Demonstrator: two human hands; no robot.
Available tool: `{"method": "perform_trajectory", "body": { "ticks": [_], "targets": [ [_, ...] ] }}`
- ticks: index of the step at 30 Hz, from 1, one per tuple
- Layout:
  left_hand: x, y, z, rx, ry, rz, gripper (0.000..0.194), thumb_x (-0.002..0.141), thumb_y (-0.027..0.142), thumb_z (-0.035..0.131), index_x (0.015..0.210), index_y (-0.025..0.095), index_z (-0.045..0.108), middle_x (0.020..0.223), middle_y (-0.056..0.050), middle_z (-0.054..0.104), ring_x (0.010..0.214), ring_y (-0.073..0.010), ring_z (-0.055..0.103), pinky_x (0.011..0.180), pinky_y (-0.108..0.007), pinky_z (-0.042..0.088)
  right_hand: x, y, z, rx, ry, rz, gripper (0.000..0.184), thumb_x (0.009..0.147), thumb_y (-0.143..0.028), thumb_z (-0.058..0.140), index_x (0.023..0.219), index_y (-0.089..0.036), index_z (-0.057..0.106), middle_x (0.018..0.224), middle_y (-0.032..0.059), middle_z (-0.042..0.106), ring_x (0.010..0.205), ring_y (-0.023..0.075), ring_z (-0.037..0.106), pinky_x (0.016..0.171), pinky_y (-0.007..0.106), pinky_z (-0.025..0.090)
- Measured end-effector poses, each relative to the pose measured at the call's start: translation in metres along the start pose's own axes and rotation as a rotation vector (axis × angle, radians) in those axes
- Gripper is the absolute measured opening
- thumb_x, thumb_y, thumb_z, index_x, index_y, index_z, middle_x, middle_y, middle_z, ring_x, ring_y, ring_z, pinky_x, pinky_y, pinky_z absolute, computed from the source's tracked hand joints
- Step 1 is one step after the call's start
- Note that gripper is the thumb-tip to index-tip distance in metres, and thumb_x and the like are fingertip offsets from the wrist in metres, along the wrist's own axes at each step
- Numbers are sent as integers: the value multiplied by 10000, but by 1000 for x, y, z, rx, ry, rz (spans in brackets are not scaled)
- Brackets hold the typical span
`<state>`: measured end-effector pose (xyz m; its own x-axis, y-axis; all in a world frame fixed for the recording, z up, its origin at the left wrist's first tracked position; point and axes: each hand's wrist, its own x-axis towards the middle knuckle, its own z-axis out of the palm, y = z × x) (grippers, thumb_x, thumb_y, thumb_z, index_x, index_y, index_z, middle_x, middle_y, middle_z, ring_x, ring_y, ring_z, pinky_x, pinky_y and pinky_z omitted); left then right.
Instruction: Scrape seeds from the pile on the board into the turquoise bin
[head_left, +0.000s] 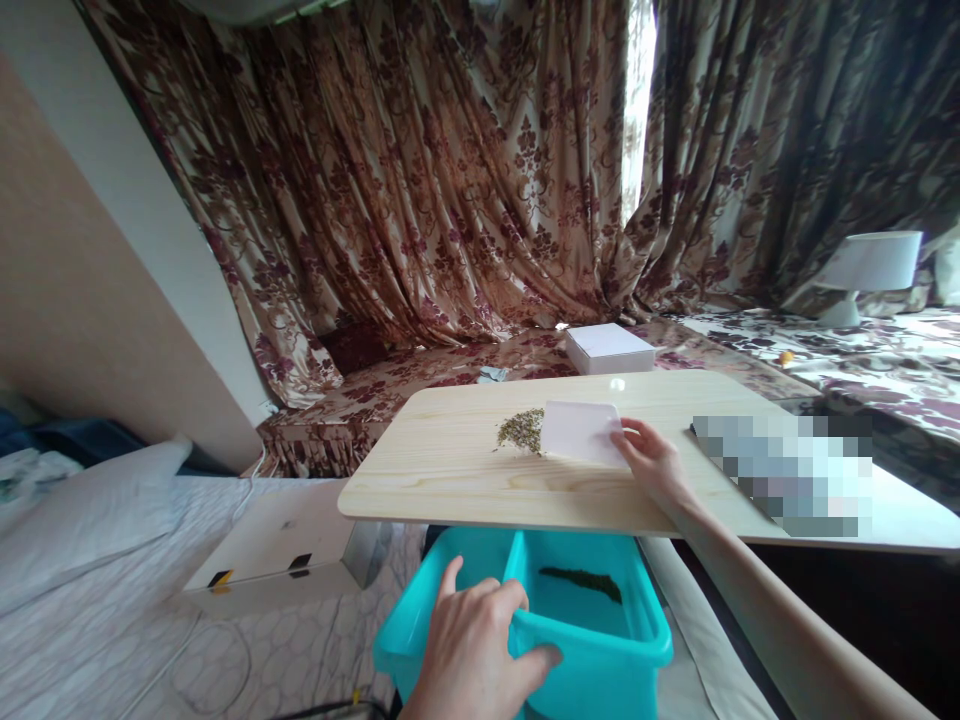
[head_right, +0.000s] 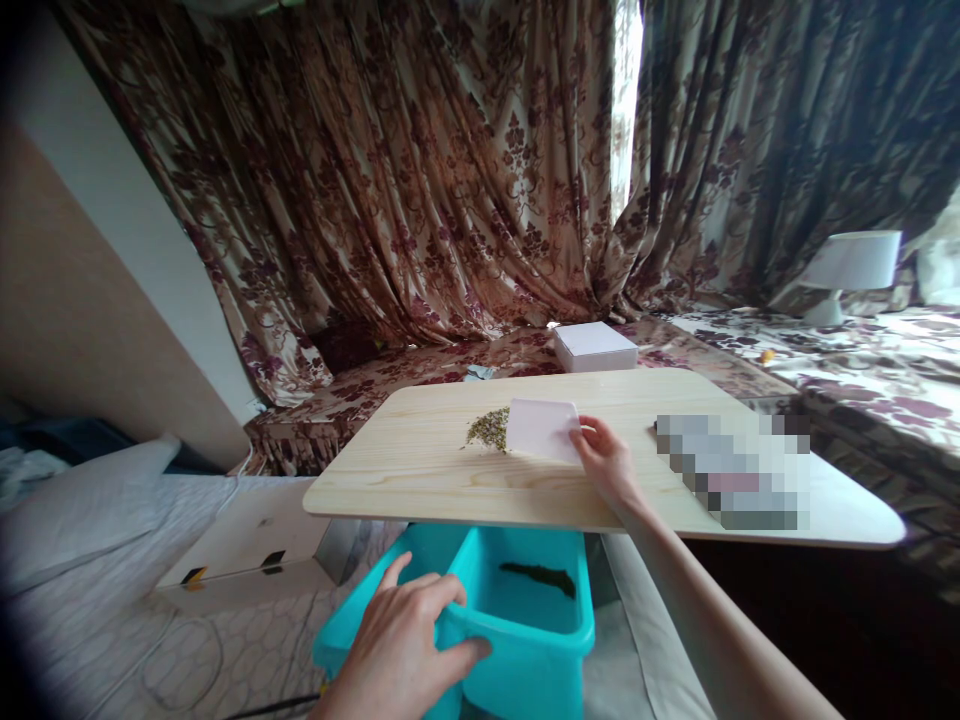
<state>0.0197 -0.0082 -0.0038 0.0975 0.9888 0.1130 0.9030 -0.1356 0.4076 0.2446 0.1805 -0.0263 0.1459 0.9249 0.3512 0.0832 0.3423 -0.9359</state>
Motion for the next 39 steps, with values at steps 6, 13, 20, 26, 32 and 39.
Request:
{"method": "perform_trajectory", "body": {
  "ticks": [6, 13, 20, 26, 32, 39],
  "targets": [
    [1, 1, -1, 9, 6, 11, 100, 640, 301, 621, 703, 243, 571, 674, 33, 613, 702, -182, 587, 1025, -499, 204, -2, -4, 1, -20, -31, -11, 418, 614, -566, 636, 853, -229, 573, 753, 51, 716, 724, 219, 661, 664, 338, 512],
    [3, -1, 1, 17, -4, -8, 113, 626, 299, 635, 703, 241, 576, 675, 32, 608, 714, -181, 584, 1040, -507, 165, -2, -3, 1, 33, -18, 3, 409, 607, -534, 652, 861, -223, 573, 752, 49, 714, 720, 215, 657, 634, 323, 510],
    [3, -4, 5, 21, 8, -11, 126, 611, 290, 646, 697, 237, 571, 676, 30, 612, 712, -193, 583, 1035, -529, 142, -5, -9, 2, 36, -30, 39, 353, 635, -476, 643, 861, -213, 573, 776, 53, 709, 724, 211, 653, 629, 311, 503],
    [2, -5, 3, 27, 12, -18, 133, 605, 288, 648, 690, 233, 562, 669, 28, 595, 711, -188, 576, 1024, -524, 170, -5, -9, 1, 37, -4, 47, 313, 641, -437, 643, 844, -211, 571, 784, 52, 706, 740, 207, 650, 647, 305, 501],
    [2, -7, 6, 11, 25, -14, 124, 609, 283, 639, 691, 232, 560, 666, 44, 583, 702, -166, 573, 1034, -486, 169, -5, -7, 1, -7, -8, 19, 327, 665, -465, 618, 855, -204, 561, 772, 52, 706, 725, 202, 651, 632, 298, 500],
    [2, -8, 9, 8, 38, -16, 125, 603, 274, 641, 682, 231, 555, 654, 52, 581, 691, -158, 569, 1035, -461, 163, -2, -5, 3, 0, -57, 14, 373, 643, -510, 624, 856, -215, 541, 780, 53, 709, 740, 203, 649, 667, 308, 495]
  ]
}}
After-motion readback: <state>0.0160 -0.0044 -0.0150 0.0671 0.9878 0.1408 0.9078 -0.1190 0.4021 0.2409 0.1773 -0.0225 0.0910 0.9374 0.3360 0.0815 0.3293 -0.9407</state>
